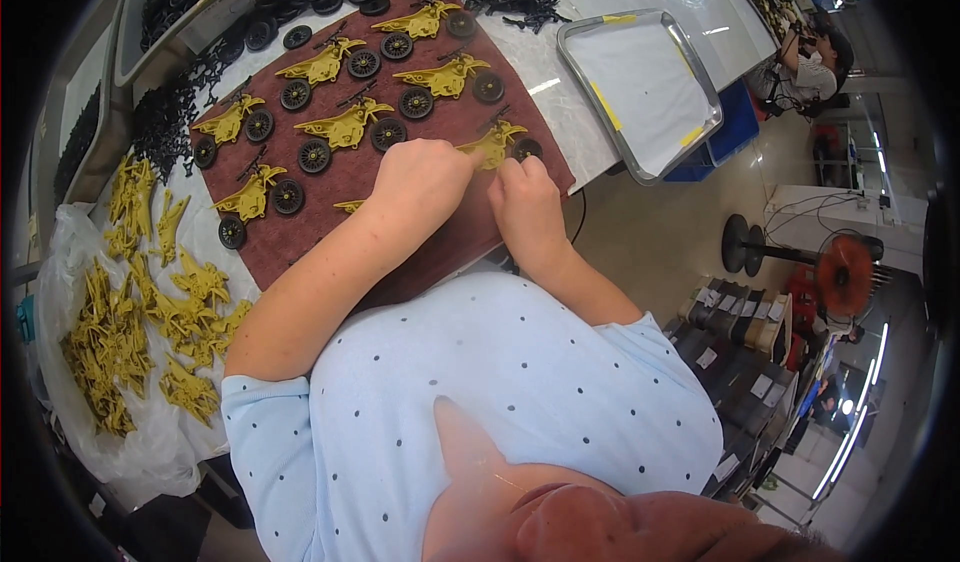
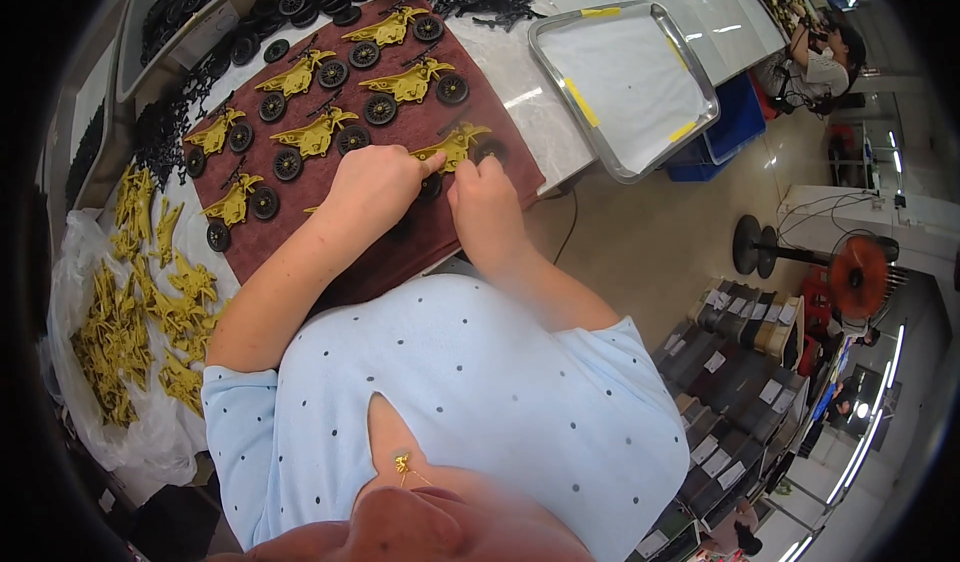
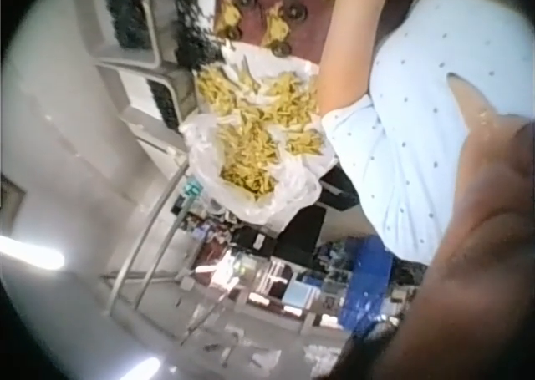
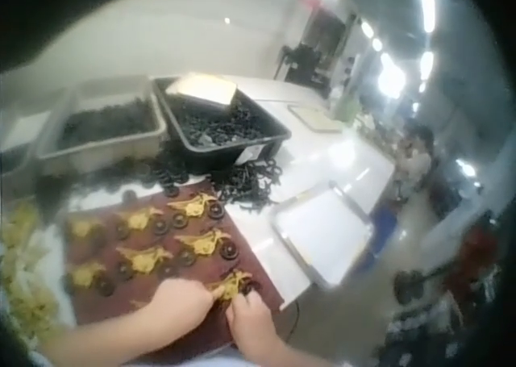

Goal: The person arranges toy motorcycle frames on a mat, attaches handlebars to the frames, and attaches wheels to the frames by hand.

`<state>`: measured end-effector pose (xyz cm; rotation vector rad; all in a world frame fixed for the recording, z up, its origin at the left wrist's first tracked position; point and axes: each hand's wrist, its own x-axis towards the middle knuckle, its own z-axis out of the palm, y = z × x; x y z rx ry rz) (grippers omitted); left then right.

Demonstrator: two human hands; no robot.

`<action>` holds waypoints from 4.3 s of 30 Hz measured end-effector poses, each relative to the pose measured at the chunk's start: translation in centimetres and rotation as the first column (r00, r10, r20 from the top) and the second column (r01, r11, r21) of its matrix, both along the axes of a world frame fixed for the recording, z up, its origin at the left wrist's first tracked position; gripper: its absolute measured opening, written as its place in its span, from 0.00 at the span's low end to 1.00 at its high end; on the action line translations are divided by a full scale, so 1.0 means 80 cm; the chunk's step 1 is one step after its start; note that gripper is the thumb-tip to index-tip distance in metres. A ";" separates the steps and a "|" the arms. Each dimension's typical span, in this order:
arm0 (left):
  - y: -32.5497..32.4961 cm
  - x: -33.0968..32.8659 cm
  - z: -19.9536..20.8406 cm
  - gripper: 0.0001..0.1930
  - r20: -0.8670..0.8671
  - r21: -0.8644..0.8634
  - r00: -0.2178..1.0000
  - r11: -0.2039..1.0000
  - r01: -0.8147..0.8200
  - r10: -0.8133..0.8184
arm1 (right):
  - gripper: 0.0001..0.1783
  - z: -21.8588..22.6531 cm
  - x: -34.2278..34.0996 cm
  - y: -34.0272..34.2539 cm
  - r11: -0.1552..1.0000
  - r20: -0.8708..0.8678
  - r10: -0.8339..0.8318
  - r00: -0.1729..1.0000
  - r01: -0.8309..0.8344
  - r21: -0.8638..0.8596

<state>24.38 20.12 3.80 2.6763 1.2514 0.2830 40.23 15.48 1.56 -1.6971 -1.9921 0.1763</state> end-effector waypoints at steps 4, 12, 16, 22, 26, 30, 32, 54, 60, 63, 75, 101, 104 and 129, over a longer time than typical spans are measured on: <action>0.000 0.004 0.004 0.11 -0.016 -0.028 1.000 0.999 -0.022 0.022 | 0.03 0.010 -0.009 0.010 0.994 0.055 -0.030 0.998 0.035 -0.106; 0.002 -0.003 0.006 0.14 0.029 -0.055 1.000 0.998 -0.009 0.010 | 0.05 0.007 0.019 0.005 0.982 -0.266 -0.062 0.962 0.012 -0.188; 0.002 -0.005 0.006 0.13 0.081 -0.062 0.980 0.983 -0.175 0.180 | 0.05 0.001 0.011 -0.003 0.991 -0.228 -0.078 0.970 0.052 -0.121; 0.007 -0.012 -0.006 0.11 0.037 -0.155 0.984 0.973 -0.169 0.177 | 0.04 -0.004 0.011 0.000 0.996 -0.141 -0.069 0.988 0.060 -0.063; 0.010 -0.014 0.000 0.12 0.002 -0.194 0.989 0.970 -0.146 0.149 | 0.04 0.004 0.007 0.005 0.996 -0.030 -0.041 0.999 0.039 -0.078; 0.011 -0.026 -0.002 0.12 0.223 -0.241 0.955 0.960 -0.141 0.196 | 0.05 0.008 0.013 0.009 0.996 0.029 0.052 0.998 -0.050 -0.075; 0.007 -0.034 0.010 0.10 0.410 -0.446 0.872 0.893 -0.062 0.266 | 0.06 0.013 0.018 0.007 0.997 0.007 0.064 0.998 -0.063 -0.036; -0.057 -0.114 0.056 0.17 0.374 -0.881 0.357 0.208 0.425 0.856 | 0.10 0.055 -0.110 -0.041 0.953 -0.561 0.287 0.777 -0.291 0.084; -0.069 -0.123 0.040 0.15 0.371 -0.868 0.342 0.190 0.459 0.863 | 0.09 0.052 -0.116 -0.052 0.952 -0.767 0.167 0.619 -0.304 -0.039; -0.080 -0.119 0.036 0.12 0.407 -0.868 0.346 0.239 0.435 0.846 | 0.09 0.049 -0.102 -0.053 0.910 -0.893 -0.016 0.449 -0.363 -0.199; -0.057 -0.137 0.030 0.08 0.487 -0.473 0.789 0.873 -0.123 0.375 | 0.07 0.029 -0.088 -0.074 0.910 -0.926 -0.182 0.331 -0.300 -0.286; -0.009 -0.115 -0.021 0.10 0.281 -0.318 0.955 0.948 -0.001 0.095 | 0.07 0.021 -0.135 -0.065 0.971 -0.005 0.020 1.000 -0.021 -0.237; -0.005 -0.113 -0.025 0.10 0.267 -0.323 0.959 0.946 -0.003 0.094 | 0.07 0.030 -0.147 -0.058 0.937 0.106 0.008 0.994 0.030 -0.347; -0.065 -0.181 0.042 0.24 0.459 -0.872 0.647 0.449 0.197 0.608 | 0.12 0.046 -0.189 -0.065 0.946 -0.482 0.324 0.814 -0.286 0.153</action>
